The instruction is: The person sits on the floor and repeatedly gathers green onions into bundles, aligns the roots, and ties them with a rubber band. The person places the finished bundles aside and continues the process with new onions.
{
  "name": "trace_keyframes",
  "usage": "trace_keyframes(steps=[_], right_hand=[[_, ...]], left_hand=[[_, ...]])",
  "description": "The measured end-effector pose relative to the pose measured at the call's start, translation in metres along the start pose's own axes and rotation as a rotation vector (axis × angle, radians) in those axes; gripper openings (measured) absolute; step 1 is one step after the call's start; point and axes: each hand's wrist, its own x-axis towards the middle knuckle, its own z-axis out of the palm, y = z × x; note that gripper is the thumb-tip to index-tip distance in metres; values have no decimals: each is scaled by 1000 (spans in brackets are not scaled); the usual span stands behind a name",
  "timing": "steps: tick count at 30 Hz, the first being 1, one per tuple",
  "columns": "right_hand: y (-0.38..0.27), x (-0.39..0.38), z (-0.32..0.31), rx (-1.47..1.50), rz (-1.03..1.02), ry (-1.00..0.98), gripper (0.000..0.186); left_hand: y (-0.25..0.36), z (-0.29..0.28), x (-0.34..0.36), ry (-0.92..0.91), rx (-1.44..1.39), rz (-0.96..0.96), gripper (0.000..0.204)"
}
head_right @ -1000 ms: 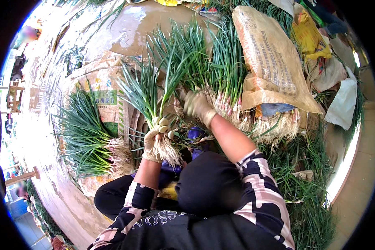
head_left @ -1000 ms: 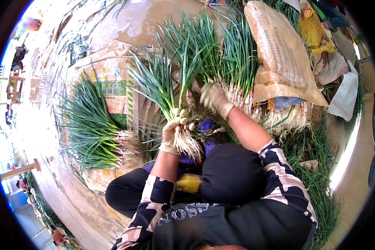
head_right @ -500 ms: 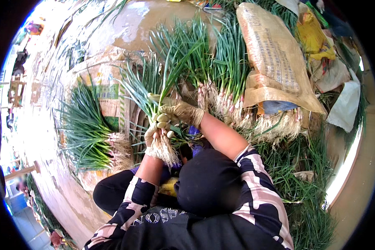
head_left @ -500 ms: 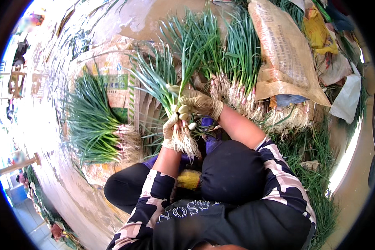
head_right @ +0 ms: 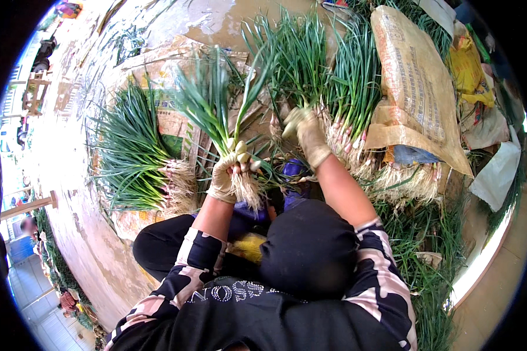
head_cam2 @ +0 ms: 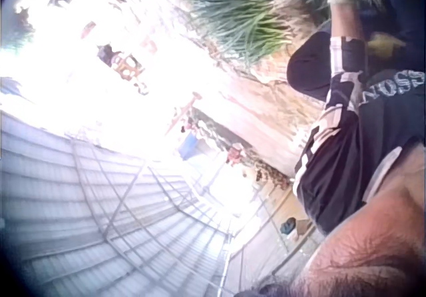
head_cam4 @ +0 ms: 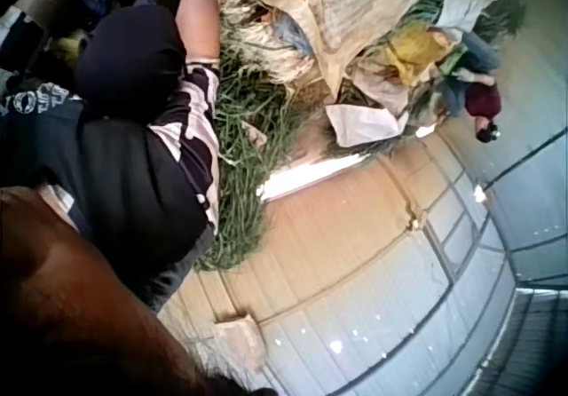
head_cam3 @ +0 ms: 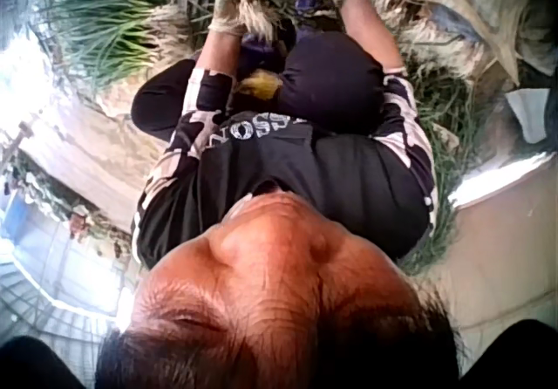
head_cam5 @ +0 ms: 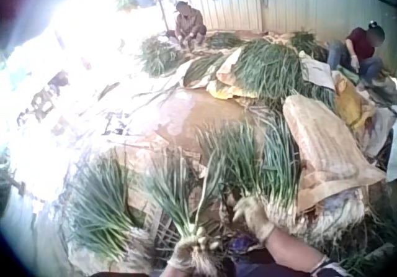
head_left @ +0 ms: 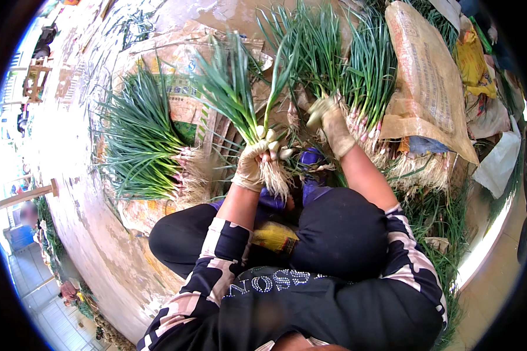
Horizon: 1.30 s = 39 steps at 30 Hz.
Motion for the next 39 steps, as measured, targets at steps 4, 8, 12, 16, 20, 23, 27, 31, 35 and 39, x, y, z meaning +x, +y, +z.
trace_keyframes(steps=[4,8,12,16,20,23,27,31,35,39], right_hand=[[3,-66,87,-366,763,-428,42],[10,-59,86,-479,382,-523,33],[-9,-51,82,-417,312,-269,18],[14,-51,36,-316,292,-142,24],[51,-72,14,-1075,855,-869,20],[7,-44,38,-1025,914,-766,26],[-31,19,-24,-699,214,340,19],[-29,49,-58,-1612,358,521,30],[-24,49,-39,-1257,424,390,44],[-79,6,-31,-556,94,334,42]], left_hand=[[31,-12,2,169,276,113,24],[45,-11,13,173,249,19,26],[69,-2,11,53,402,29,29],[69,-28,16,184,292,206,23],[58,-39,27,164,-232,205,25],[63,-93,20,292,-452,122,29],[45,-105,14,443,-553,-35,32],[23,-88,23,595,-387,-134,32],[28,-64,17,290,-111,-139,30],[36,-21,17,-15,3,-86,16]])
